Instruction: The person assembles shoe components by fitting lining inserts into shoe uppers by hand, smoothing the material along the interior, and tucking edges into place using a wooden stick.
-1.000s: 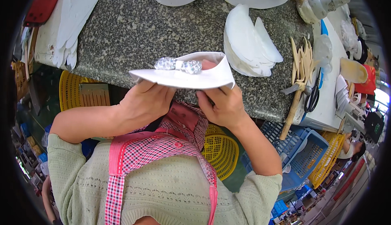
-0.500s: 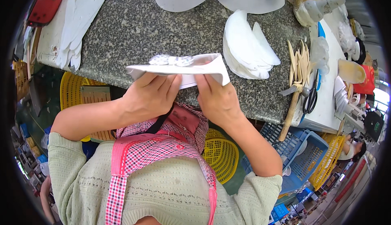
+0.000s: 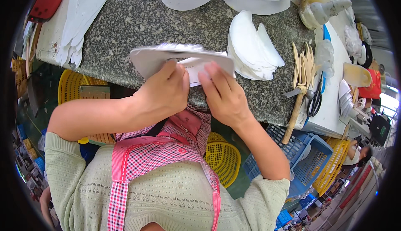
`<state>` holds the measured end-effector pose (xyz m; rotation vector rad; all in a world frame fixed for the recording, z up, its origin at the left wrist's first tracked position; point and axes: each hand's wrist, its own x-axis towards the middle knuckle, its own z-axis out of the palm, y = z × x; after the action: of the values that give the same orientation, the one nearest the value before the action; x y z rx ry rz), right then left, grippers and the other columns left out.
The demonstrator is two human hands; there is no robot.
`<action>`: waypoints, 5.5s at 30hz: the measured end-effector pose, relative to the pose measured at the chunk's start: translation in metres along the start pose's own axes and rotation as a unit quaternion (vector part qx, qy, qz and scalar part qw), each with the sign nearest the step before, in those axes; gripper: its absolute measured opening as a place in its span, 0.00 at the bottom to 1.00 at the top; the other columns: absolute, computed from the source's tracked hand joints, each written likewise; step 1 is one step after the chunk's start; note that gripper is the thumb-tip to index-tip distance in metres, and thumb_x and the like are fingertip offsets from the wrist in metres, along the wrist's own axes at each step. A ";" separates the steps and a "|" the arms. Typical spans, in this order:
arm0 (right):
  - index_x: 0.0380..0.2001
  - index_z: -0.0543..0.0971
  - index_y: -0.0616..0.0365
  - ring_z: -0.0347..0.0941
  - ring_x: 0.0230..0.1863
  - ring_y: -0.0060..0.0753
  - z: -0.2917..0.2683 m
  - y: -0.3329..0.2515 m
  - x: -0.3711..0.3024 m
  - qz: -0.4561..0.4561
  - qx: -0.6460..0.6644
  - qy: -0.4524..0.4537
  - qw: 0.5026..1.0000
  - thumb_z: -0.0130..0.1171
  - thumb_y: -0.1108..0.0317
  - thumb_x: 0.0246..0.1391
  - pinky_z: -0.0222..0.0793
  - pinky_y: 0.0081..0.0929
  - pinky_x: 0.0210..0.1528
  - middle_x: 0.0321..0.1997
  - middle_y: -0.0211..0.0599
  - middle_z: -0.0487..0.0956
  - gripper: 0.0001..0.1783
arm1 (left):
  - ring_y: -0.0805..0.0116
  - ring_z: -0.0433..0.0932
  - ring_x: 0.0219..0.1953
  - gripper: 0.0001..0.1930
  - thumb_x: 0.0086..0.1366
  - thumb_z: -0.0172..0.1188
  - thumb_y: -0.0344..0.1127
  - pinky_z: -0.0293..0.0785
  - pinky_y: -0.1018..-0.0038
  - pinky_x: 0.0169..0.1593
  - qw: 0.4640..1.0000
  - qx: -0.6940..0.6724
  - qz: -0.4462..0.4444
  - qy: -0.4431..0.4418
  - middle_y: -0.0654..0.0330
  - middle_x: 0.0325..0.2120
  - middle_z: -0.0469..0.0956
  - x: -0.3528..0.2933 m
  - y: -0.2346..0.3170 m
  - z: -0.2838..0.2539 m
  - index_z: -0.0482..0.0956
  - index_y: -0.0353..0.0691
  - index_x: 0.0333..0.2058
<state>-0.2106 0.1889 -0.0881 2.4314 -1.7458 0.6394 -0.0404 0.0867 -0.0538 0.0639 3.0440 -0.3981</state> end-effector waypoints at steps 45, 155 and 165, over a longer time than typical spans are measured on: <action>0.36 0.75 0.62 0.70 0.32 0.31 0.016 0.012 -0.011 0.077 -0.075 0.089 0.990 0.55 0.72 0.36 0.65 0.25 0.27 0.42 0.36 0.74 0.18 | 0.67 0.70 0.47 0.17 0.52 0.52 0.36 0.40 0.25 0.52 0.964 -0.102 -0.186 0.163 0.62 0.43 0.72 0.031 0.018 0.030 0.75 0.37 0.41; 0.31 0.76 0.62 0.68 0.15 0.23 0.035 -0.012 0.049 0.452 0.335 0.068 0.824 0.50 0.68 0.55 0.62 0.25 0.20 0.13 0.33 0.71 0.09 | 0.59 0.74 0.27 0.05 0.50 0.58 0.30 0.68 0.68 0.32 0.732 -0.492 -0.402 0.247 0.57 0.24 0.74 0.038 -0.029 0.045 0.78 0.37 0.27; 0.16 0.73 0.57 0.66 0.13 0.48 0.047 -0.014 0.057 0.391 0.127 0.120 0.904 0.52 0.61 0.51 0.56 0.38 0.17 0.11 0.44 0.69 0.15 | 0.56 0.76 0.29 0.02 0.51 0.57 0.29 0.71 0.62 0.32 0.690 -0.463 -0.426 0.358 0.58 0.28 0.74 0.032 -0.048 0.054 0.76 0.40 0.25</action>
<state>-0.1697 0.1287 -0.1069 1.5696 -2.6263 1.2305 -0.0709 0.0279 -0.0959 -1.5937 3.2298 1.5252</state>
